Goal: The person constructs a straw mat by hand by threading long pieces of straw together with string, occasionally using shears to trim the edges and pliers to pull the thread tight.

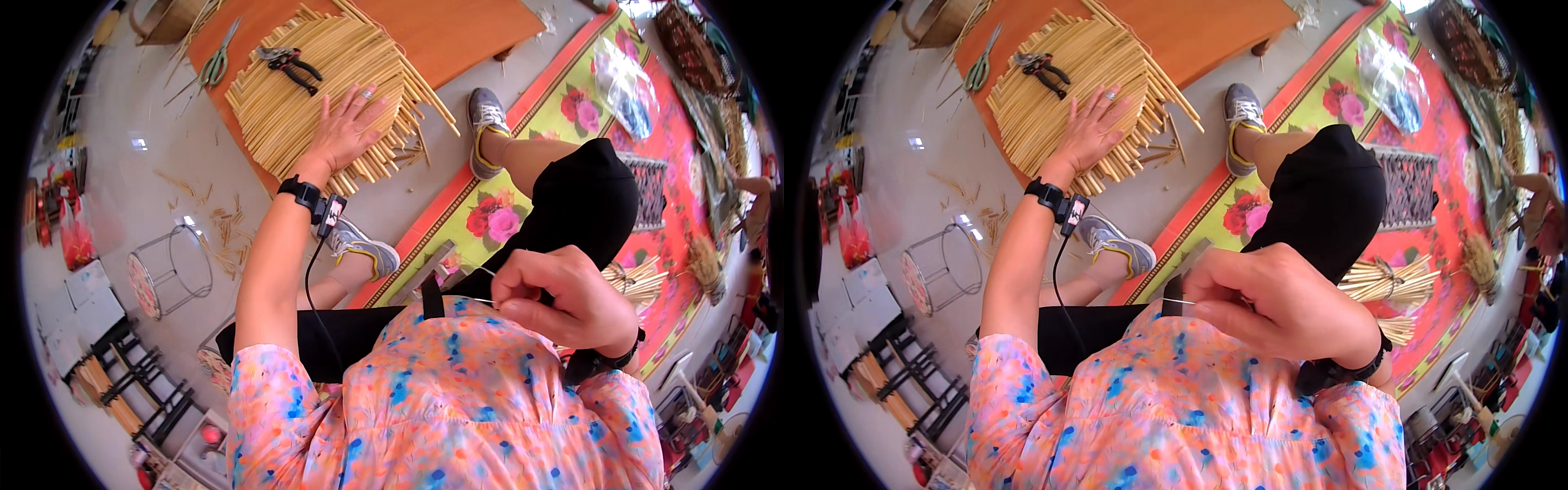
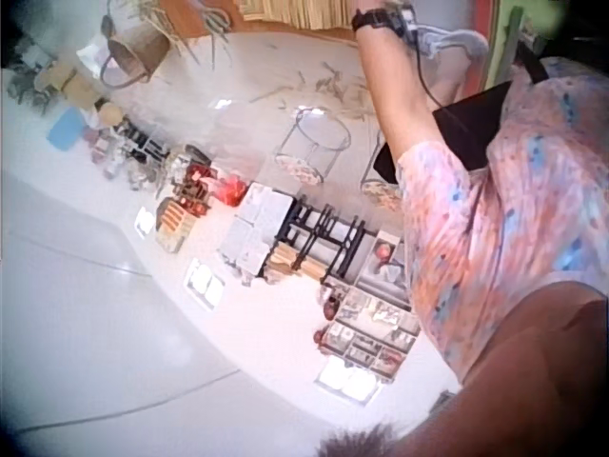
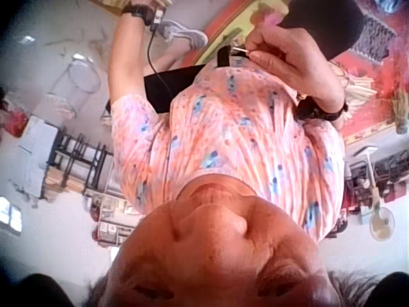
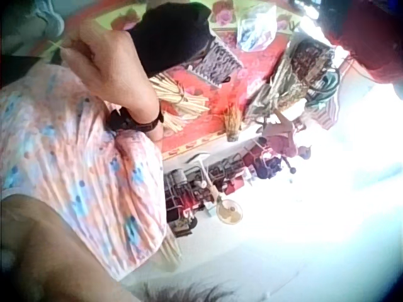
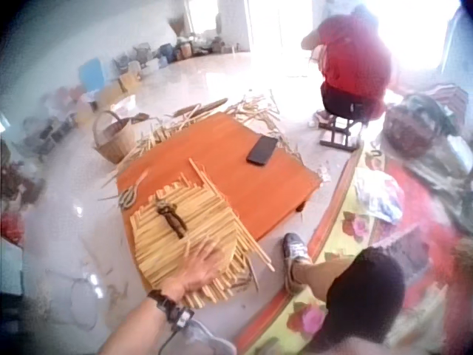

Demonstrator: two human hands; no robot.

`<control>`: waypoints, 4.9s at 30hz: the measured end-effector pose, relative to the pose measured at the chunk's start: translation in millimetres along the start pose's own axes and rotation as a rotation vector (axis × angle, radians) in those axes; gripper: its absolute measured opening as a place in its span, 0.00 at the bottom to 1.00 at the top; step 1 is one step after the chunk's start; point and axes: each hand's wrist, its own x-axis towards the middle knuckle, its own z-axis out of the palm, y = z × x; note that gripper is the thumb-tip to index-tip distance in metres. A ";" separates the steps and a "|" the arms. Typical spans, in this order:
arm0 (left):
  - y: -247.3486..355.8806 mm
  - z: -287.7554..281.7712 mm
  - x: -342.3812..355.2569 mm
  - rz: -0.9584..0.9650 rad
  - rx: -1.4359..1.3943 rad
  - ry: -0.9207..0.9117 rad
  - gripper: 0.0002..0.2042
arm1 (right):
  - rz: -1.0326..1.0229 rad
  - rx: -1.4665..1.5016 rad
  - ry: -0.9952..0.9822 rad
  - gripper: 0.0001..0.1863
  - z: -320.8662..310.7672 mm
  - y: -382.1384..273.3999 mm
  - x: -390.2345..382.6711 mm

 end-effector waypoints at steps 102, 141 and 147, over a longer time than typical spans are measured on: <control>-173.4 -59.7 87.9 -0.032 -0.220 -0.057 0.38 | 0.351 0.644 0.811 0.09 -84.0 -4.6 162.7; -156.0 -171.9 -6.4 -0.337 0.039 0.250 0.43 | 0.309 0.750 0.825 0.07 -85.7 22.2 132.2; -33.8 -247.7 -37.7 -0.179 0.075 0.288 0.38 | 0.092 0.803 0.531 0.06 -50.1 16.5 69.8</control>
